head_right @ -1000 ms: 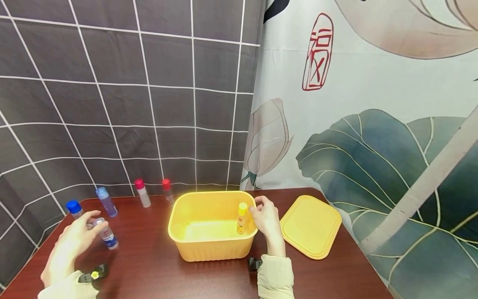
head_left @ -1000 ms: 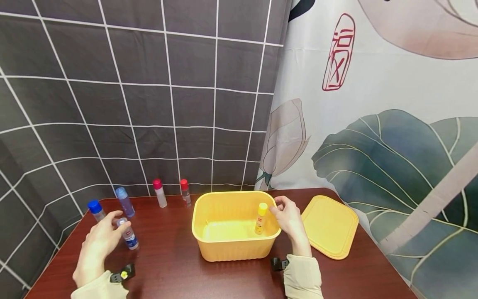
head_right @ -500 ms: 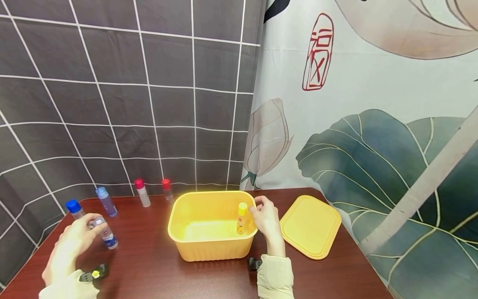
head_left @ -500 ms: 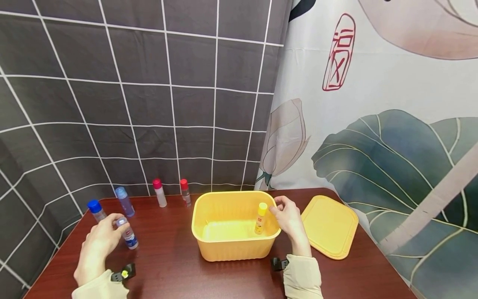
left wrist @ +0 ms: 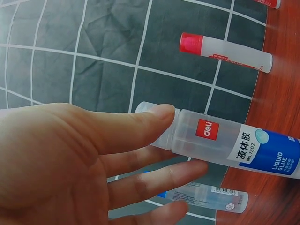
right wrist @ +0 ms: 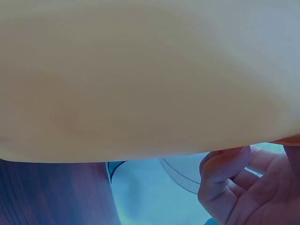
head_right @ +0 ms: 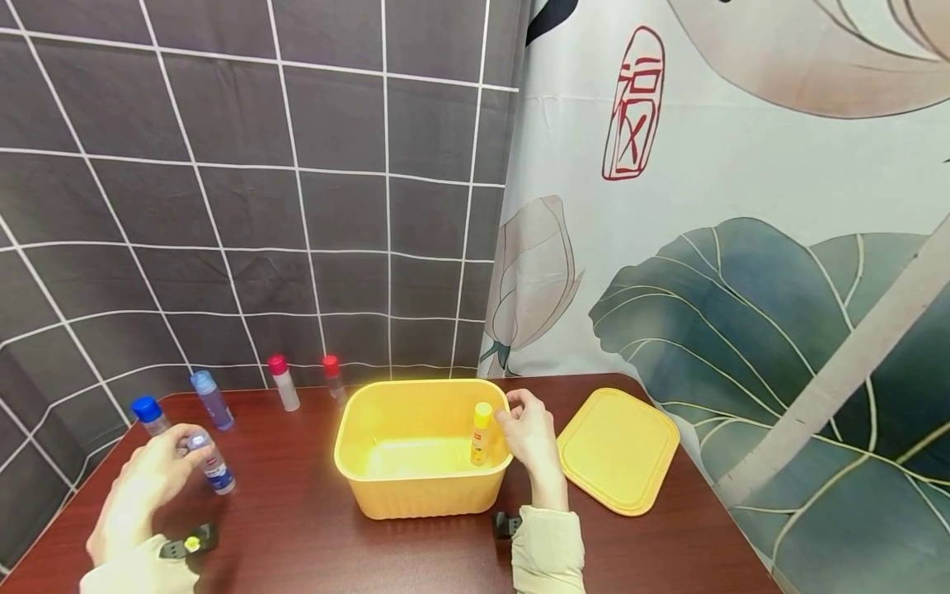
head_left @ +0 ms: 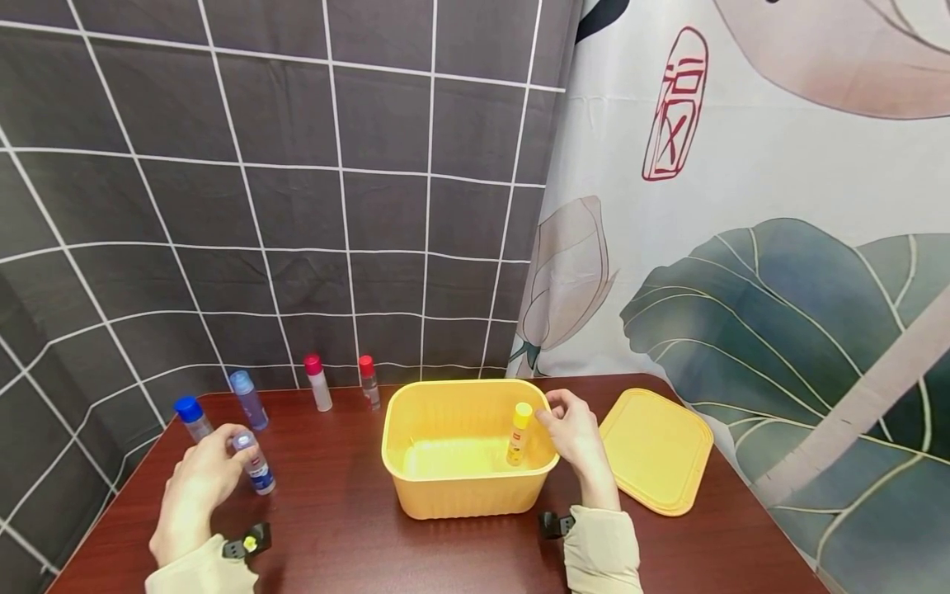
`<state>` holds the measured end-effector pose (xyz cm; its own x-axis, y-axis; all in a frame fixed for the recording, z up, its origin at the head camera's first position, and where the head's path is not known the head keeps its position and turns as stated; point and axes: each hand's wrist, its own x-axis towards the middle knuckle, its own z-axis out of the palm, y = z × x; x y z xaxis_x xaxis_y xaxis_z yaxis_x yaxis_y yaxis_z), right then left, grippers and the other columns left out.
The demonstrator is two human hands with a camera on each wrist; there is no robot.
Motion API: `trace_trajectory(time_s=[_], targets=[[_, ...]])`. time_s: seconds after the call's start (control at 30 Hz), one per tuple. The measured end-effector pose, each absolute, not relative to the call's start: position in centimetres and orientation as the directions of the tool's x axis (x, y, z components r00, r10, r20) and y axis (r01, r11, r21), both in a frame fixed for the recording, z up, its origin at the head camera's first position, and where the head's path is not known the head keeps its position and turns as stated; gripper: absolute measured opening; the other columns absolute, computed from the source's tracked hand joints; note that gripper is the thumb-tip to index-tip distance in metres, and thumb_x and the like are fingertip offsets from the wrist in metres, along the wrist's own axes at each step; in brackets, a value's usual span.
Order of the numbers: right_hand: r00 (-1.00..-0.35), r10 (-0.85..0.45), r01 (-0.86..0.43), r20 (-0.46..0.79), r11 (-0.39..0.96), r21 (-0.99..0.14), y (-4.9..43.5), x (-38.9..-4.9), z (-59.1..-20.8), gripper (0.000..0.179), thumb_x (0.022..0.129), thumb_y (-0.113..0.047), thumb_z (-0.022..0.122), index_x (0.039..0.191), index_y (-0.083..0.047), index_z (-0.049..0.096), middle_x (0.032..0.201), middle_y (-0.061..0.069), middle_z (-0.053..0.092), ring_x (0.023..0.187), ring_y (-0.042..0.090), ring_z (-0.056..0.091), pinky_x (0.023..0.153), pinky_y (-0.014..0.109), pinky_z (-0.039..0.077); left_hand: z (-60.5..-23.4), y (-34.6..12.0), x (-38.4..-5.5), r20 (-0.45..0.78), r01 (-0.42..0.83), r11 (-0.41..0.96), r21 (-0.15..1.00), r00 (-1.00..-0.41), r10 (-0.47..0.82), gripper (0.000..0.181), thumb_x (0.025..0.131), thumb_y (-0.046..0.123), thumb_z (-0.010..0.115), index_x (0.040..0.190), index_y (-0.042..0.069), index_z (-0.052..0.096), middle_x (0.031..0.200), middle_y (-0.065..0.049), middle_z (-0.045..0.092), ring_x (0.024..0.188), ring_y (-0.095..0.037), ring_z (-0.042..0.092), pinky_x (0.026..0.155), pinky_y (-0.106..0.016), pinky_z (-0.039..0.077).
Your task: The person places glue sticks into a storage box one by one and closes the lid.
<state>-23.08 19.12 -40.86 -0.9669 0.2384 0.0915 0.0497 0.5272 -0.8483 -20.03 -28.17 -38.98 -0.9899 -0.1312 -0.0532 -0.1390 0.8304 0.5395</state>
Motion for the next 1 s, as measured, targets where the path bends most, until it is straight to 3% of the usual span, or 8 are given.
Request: trace_trajectory(time_s=[0.27, 0.73, 1.0], targets=[[-0.967, 0.237, 0.050, 0.090, 0.528, -0.848, 19.2, -23.1, -40.8, 0.027, 0.091, -0.011, 0.066, 0.115, -0.002, 0.061, 0.079, 0.011, 0.055, 0.069, 0.022, 0.054, 0.061, 0.030, 0.051, -38.8, -27.8, -19.9, -0.043, -0.128, 0.839, 0.529, -0.991, -0.125, 0.046, 0.097, 0.029, 0.059, 0.129, -0.002, 0.046, 0.119, -0.039, 0.052, 0.101, -0.062, 0.050, 0.075, -0.067, 0.042], [-0.969, 0.232, 0.049, 0.091, 0.537, -0.842, 19.2, -23.2, -40.8, 0.025, 0.090, -0.011, 0.067, 0.113, -0.002, 0.062, 0.078, 0.009, 0.054, 0.068, 0.021, 0.053, 0.059, 0.029, 0.048, -37.8, -26.2, -19.5, 0.083, -0.071, 0.841, 0.537, -0.987, -0.136, 0.048, 0.098, 0.033, 0.059, 0.130, -0.001, 0.048, 0.119, -0.034, 0.057, 0.101, -0.056, 0.054, 0.073, -0.065, 0.043], [-0.969, 0.231, 0.053, 0.084, 0.528, -0.847, 19.3, -23.1, -40.8, 0.025, 0.091, -0.011, 0.066, 0.113, -0.002, 0.062, 0.080, 0.010, 0.054, 0.069, 0.022, 0.053, 0.060, 0.029, 0.049, -37.1, -24.0, -19.0, 0.259, 0.023, 0.841, 0.540, -0.956, -0.141, 0.042, 0.096, 0.034, 0.061, 0.125, 0.004, 0.056, 0.111, -0.028, 0.064, 0.095, -0.052, 0.059, 0.067, -0.061, 0.045]])
